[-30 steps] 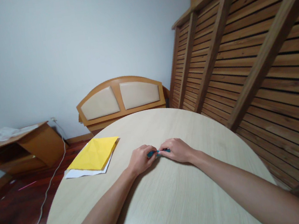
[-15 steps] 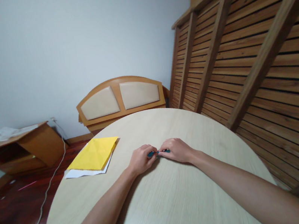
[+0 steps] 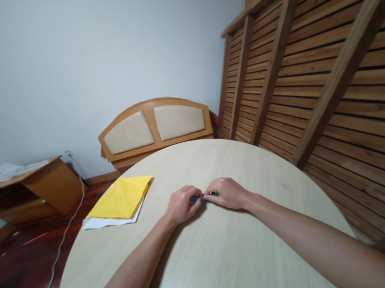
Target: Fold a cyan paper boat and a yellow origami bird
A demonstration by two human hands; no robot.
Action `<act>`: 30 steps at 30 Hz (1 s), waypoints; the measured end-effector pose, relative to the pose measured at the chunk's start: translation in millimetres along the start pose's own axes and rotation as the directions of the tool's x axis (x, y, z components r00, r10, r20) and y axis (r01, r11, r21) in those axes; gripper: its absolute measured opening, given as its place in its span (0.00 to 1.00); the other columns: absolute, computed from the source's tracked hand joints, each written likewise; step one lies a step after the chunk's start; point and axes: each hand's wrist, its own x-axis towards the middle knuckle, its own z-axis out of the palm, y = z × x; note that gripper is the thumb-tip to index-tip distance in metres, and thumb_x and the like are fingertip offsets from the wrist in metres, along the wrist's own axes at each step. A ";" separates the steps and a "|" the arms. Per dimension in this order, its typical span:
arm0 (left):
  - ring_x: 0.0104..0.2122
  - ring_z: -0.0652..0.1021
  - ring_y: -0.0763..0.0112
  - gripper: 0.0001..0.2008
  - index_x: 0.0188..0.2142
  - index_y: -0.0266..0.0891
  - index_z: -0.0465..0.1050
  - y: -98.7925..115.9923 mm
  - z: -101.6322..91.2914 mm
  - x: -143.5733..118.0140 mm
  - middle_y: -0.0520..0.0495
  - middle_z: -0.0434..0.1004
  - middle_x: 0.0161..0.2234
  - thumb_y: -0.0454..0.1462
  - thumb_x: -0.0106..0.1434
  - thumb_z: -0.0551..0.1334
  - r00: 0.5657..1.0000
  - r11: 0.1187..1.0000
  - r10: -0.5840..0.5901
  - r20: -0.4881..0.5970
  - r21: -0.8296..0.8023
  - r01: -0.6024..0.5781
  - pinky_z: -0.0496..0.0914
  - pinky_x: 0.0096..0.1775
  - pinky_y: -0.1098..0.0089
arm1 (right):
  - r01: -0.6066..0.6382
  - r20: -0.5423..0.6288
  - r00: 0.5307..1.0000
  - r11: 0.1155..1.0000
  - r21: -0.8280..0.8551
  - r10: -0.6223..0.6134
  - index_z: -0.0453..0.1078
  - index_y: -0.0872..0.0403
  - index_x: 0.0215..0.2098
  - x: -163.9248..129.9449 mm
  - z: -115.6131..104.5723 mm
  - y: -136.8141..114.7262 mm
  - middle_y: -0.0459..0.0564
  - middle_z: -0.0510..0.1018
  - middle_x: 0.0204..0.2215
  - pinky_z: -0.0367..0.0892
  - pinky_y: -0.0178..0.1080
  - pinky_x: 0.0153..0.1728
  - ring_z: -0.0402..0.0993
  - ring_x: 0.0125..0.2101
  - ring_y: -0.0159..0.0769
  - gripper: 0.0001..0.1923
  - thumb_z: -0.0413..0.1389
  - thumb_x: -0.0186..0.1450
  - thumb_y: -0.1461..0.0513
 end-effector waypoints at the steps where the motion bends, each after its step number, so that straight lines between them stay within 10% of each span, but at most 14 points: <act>1: 0.36 0.77 0.67 0.07 0.38 0.40 0.74 0.1 0.0 0.0 0.46 0.79 0.36 0.38 0.66 0.57 1.000 1.000 0.002 -0.001 0.001 -0.002 0.69 0.40 0.70 | -0.001 -0.001 1.000 1.000 -0.001 0.001 0.80 0.49 0.39 0.0 -0.1 0.2 0.49 0.84 0.37 0.64 0.37 0.39 0.78 0.39 0.39 0.12 0.54 0.70 0.56; 16: 0.31 0.75 0.70 0.08 0.37 0.40 0.73 -3.9 0.8 0.0 0.49 0.77 0.32 0.38 0.66 0.56 0.992 0.993 -0.108 -0.069 -0.062 0.103 0.66 0.35 0.71 | -0.132 -0.022 0.991 0.990 -0.050 0.131 0.78 0.51 0.37 -1.4 -3.2 9.2 0.48 0.83 0.32 0.60 0.36 0.32 0.76 0.33 0.37 0.08 0.57 0.65 0.59; 30: 0.36 0.78 0.67 0.10 0.43 0.40 0.73 -16.2 7.0 1.8 0.47 0.80 0.37 0.40 0.64 0.61 0.950 0.933 -0.261 -0.173 -0.296 0.203 0.72 0.37 0.70 | -0.210 -0.092 0.967 0.946 0.248 0.239 0.72 0.52 0.38 -1.4 -1.0 18.0 0.46 0.81 0.32 0.63 0.34 0.33 0.75 0.31 0.34 0.06 0.58 0.62 0.62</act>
